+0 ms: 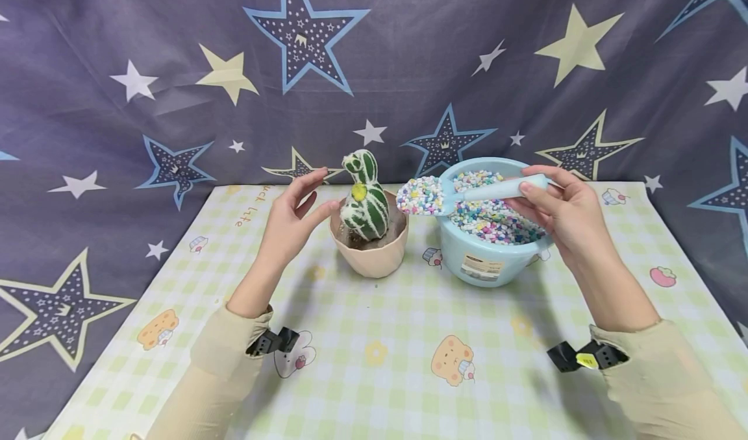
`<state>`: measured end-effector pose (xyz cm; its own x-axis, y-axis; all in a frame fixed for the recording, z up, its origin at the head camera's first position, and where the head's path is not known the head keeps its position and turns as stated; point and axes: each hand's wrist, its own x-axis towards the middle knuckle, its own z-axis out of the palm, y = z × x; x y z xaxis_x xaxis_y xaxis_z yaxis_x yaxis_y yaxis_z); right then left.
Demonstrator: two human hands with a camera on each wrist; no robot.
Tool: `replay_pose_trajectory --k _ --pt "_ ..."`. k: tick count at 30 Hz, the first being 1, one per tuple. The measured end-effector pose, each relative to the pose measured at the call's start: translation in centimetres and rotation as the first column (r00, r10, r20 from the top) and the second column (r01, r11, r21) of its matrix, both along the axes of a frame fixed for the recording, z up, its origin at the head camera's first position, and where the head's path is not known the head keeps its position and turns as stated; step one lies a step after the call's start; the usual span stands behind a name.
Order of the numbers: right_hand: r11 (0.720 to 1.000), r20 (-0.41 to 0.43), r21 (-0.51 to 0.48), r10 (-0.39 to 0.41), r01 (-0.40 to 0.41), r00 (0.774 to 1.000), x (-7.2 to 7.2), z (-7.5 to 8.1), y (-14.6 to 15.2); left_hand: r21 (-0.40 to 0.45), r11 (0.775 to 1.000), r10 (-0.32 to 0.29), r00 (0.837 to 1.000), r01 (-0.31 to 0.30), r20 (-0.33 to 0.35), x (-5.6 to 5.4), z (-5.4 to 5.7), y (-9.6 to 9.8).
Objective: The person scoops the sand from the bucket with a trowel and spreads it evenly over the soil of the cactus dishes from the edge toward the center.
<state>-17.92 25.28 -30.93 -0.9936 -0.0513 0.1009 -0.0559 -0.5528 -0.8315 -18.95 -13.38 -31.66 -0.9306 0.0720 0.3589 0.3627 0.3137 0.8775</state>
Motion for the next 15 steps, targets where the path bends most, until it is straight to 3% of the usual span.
replay_pose_trajectory --k 15 --pt "0.999 0.026 0.002 0.044 -0.044 0.999 -0.2 -0.1 -0.4 -0.023 0.999 0.028 0.99 -0.025 0.138 -1.1 -3.0 -0.6"
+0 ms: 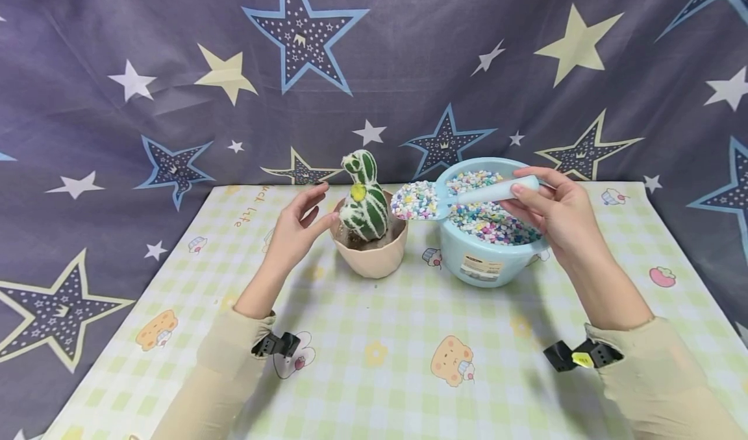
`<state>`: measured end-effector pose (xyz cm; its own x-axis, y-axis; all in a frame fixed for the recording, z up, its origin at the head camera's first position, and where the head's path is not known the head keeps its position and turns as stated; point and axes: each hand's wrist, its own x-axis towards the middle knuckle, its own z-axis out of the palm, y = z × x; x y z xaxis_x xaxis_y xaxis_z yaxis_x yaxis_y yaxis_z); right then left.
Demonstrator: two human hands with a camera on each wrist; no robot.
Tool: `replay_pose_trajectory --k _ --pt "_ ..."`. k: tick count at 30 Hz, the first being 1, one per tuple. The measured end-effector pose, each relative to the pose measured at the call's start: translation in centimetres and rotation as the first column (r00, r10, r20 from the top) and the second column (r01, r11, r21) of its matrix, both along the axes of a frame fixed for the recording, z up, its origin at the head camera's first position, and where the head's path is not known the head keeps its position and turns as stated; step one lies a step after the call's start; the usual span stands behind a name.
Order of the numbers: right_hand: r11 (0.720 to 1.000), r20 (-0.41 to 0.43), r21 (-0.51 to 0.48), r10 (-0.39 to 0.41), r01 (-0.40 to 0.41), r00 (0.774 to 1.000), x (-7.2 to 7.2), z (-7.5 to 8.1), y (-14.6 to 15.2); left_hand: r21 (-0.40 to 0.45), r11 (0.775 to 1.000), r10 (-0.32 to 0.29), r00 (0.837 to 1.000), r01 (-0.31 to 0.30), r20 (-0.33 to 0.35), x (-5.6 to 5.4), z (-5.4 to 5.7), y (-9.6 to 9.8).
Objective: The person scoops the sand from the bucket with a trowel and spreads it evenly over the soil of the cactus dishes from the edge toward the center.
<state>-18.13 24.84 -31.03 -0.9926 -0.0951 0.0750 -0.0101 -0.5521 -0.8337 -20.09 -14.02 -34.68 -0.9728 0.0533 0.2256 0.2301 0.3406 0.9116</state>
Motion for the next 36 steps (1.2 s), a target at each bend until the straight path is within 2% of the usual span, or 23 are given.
replay_pose_trajectory --k 5,12,17,22,25,29,32,36 --pt "1.0 0.006 -0.015 0.009 -0.009 1.0 -0.1 0.0 -0.1 -0.01 1.0 -0.012 0.999 0.012 0.043 -0.1 -0.9 -0.2" --pt "0.999 0.029 0.033 -0.001 0.0 1.0 -0.1 0.3 -0.4 -0.014 0.999 -0.043 0.991 0.046 0.125 -0.2 -2.4 -0.4" --pt "0.999 0.042 0.036 0.021 -0.023 0.999 -0.2 0.6 -0.5 -0.029 0.995 -0.09 0.977 0.098 0.193 -0.2 -3.3 -0.2" --pt "0.998 0.054 0.046 0.032 -0.034 0.998 -0.3 0.7 -0.6 -0.103 0.985 -0.106 0.962 0.136 0.253 0.1 -4.0 0.5" --pt "0.998 0.057 0.051 0.037 -0.04 0.998 -0.4 0.7 -0.7 -0.126 0.984 -0.089 0.964 0.124 0.25 0.1 -4.4 0.8" --pt "0.997 0.054 0.05 0.052 -0.054 0.997 -0.5 0.8 -0.9 -0.177 0.981 -0.043 0.977 0.081 0.21 0.1 -4.8 1.0" --pt "0.996 0.055 0.068 0.061 -0.065 0.997 -0.6 0.9 -1.1 -0.229 0.972 -0.009 0.982 0.052 0.187 0.2 -4.9 1.0" --pt "0.992 0.063 0.111 0.056 -0.062 0.996 -0.8 1.1 -1.3 -0.255 0.967 0.015 0.986 0.028 0.166 0.4 -4.9 1.0"
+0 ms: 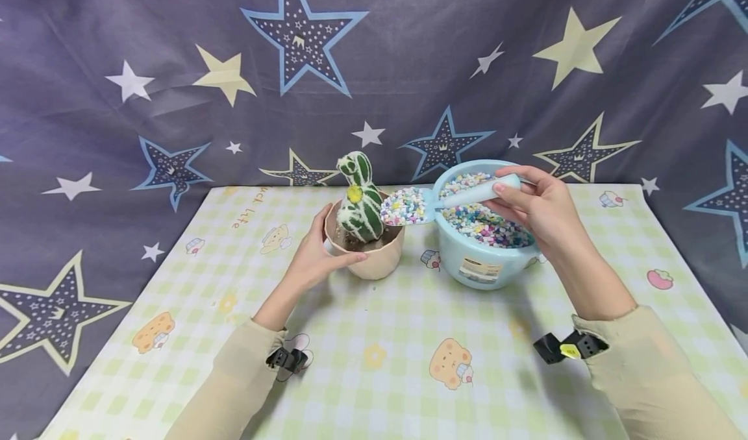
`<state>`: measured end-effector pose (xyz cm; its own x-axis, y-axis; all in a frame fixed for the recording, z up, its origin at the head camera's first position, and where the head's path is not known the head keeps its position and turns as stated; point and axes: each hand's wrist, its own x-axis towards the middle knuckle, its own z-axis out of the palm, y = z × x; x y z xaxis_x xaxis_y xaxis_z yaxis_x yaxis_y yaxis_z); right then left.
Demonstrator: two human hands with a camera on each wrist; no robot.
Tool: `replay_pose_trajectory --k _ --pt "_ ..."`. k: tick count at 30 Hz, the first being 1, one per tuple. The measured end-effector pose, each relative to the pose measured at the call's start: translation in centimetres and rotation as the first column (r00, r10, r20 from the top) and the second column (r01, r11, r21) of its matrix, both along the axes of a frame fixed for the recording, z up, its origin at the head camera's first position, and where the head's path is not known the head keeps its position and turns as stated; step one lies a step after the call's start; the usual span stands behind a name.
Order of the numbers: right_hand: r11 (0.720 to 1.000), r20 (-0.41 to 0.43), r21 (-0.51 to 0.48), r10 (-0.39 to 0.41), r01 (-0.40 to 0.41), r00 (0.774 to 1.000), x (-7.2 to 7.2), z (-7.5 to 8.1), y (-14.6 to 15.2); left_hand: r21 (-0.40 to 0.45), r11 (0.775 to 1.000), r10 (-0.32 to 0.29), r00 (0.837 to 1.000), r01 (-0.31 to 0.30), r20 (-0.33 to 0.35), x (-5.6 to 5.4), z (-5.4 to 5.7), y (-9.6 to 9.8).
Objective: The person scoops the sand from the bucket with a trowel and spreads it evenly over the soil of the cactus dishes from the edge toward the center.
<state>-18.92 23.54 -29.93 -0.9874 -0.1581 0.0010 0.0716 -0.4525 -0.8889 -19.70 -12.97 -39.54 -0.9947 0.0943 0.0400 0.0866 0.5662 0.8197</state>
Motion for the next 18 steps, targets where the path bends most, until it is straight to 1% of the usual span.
replay_pose_trajectory --k 6,12,15,18 --pt "1.0 0.009 0.026 0.003 -0.003 1.0 -0.22 0.04 -0.39 -0.001 1.0 0.028 0.999 -0.028 -0.028 0.31 0.0 -0.06" --pt "0.998 0.002 0.061 0.018 -0.018 1.0 -0.43 -0.08 -0.79 -0.009 0.998 0.058 0.998 -0.058 -0.027 0.79 0.2 -0.36" --pt "0.997 0.007 0.075 0.022 -0.022 1.0 -0.53 -0.02 -0.82 -0.007 0.999 0.047 0.999 -0.047 -0.012 0.91 0.43 -0.47" --pt "0.996 0.004 0.087 0.019 -0.019 1.0 -0.64 0.08 -0.95 -0.016 1.0 0.012 1.0 -0.012 0.004 0.83 0.75 -0.77"
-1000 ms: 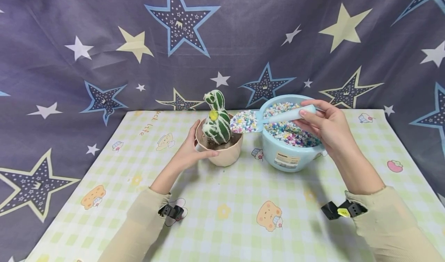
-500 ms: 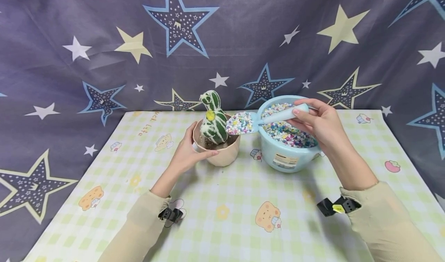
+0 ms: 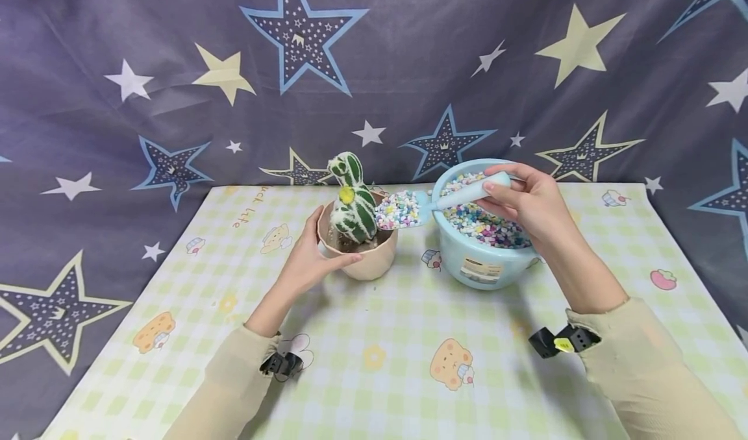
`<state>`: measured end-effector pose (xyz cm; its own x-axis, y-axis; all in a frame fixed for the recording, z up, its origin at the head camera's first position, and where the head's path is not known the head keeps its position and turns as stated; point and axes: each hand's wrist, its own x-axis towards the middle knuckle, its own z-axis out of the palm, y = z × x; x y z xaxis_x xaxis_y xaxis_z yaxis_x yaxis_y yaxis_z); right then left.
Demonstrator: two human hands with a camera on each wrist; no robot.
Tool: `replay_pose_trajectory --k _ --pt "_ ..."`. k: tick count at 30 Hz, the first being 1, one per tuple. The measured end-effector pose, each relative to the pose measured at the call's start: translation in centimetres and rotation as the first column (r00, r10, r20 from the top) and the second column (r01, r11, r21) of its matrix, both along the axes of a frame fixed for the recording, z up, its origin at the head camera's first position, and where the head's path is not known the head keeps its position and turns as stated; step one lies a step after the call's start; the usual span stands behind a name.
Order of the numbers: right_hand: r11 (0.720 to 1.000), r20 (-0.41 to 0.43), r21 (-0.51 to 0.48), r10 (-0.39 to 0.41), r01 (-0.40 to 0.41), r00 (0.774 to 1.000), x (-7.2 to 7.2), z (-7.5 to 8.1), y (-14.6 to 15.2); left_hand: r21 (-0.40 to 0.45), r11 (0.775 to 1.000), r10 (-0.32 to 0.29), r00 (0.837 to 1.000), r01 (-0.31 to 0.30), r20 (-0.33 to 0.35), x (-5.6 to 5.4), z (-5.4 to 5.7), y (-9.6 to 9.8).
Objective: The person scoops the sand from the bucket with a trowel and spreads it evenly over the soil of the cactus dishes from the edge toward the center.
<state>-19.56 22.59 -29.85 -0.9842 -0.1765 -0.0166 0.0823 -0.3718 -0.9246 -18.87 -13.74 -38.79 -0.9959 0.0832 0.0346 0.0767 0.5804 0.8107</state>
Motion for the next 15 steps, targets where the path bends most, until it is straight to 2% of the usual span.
replay_pose_trajectory --k 8,15 --pt "1.0 -0.023 0.03 0.006 -0.005 1.0 -0.21 0.34 -0.53 -0.019 0.995 -0.094 0.995 0.095 0.03 -0.58 0.57 -1.02" --pt "0.998 -0.033 0.06 0.019 -0.017 0.999 -0.36 0.71 -0.62 -0.015 0.995 -0.095 0.995 0.095 0.032 -0.66 0.46 -1.12"
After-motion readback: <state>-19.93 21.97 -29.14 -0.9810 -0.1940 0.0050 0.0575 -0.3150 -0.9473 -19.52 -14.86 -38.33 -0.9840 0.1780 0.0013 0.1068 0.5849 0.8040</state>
